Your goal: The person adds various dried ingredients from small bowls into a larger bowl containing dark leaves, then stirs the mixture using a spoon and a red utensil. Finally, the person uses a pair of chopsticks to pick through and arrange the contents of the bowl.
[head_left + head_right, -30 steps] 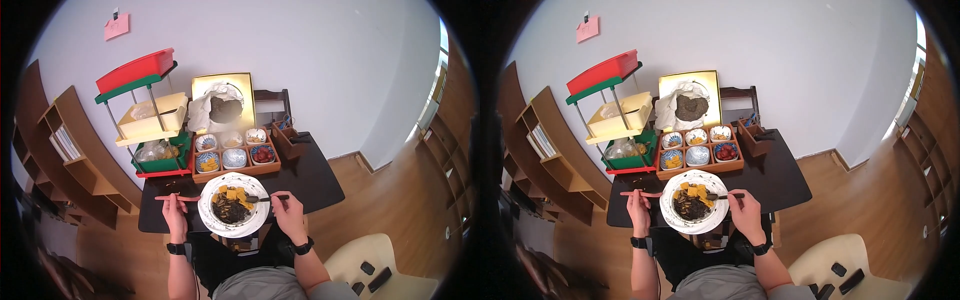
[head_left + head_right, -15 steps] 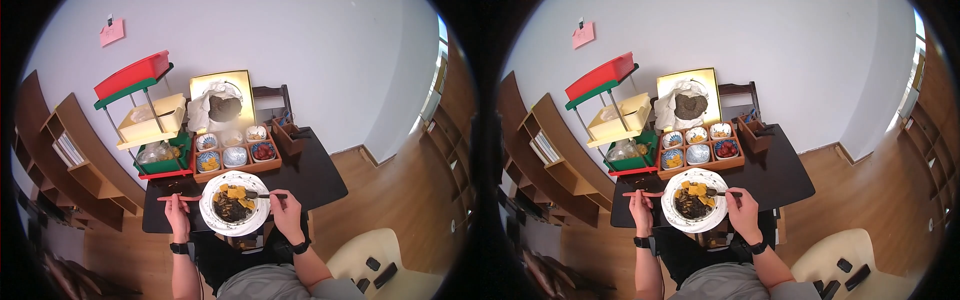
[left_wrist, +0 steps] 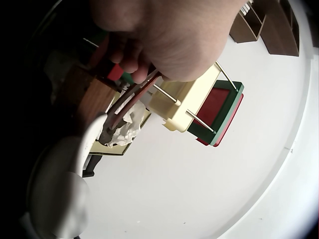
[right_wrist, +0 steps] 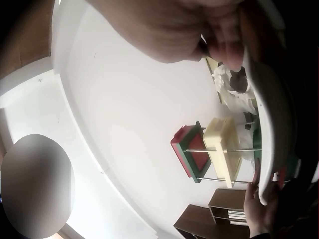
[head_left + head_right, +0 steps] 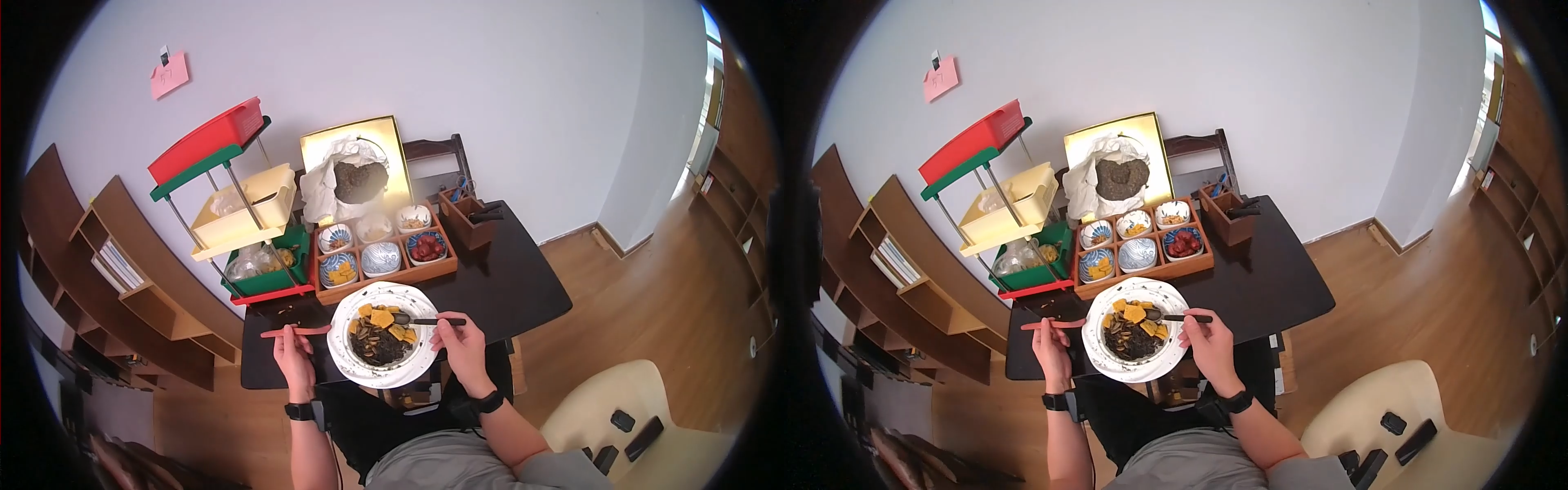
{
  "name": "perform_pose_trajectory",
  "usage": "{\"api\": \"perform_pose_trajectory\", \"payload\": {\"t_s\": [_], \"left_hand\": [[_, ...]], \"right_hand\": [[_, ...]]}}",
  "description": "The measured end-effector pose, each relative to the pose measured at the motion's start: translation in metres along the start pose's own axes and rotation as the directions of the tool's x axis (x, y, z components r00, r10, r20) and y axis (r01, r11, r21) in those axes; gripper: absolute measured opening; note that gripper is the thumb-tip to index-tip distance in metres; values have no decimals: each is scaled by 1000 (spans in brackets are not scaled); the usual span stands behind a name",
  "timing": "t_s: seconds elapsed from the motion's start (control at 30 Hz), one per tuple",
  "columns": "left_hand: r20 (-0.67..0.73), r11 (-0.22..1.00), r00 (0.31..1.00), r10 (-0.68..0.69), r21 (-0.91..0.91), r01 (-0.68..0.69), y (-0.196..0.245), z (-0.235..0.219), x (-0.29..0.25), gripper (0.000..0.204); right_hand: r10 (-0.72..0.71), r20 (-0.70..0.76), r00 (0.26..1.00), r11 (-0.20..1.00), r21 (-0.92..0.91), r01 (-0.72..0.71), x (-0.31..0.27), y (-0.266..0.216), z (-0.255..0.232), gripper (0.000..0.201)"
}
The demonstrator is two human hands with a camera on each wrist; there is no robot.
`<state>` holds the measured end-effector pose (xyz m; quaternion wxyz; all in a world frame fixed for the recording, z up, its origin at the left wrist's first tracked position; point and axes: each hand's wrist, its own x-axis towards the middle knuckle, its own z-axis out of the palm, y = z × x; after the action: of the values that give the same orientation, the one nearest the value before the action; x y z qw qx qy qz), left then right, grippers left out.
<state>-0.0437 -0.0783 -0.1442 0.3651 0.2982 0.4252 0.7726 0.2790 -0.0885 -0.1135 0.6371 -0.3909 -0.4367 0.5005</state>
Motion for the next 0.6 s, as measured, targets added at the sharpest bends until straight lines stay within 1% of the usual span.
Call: {"api": "perform_pose_trajectory", "payload": {"t_s": [0.1,0.2,0.3,0.4,0.5,0.6], "left_hand": [[0,1000,1000,-2,2,2,0,0,-1,24],[8,1000,1000,4,4,-4,0,1,-1,24],[6,1000,1000,8,9,-8,0,1,-1,23],[5,1000,1000,7,9,-7,0,0,-1,23],[5,1000,1000,2,12,-2,1,1,-2,23],[-2,1000,1000,2,17,-2,1,1,-2,23]], "right_hand": [[152,28,988,985,-91,-148,2,-15,-3,22],[108,42,993,991,-85,-104,8,-10,-3,21],[156,19,988,985,-76,-155,9,-8,-4,23],[187,6,982,981,44,-187,10,-6,-7,22],[192,-4,981,978,84,-191,11,-4,-9,21],[190,7,982,978,81,-190,12,-8,-8,21]]}}
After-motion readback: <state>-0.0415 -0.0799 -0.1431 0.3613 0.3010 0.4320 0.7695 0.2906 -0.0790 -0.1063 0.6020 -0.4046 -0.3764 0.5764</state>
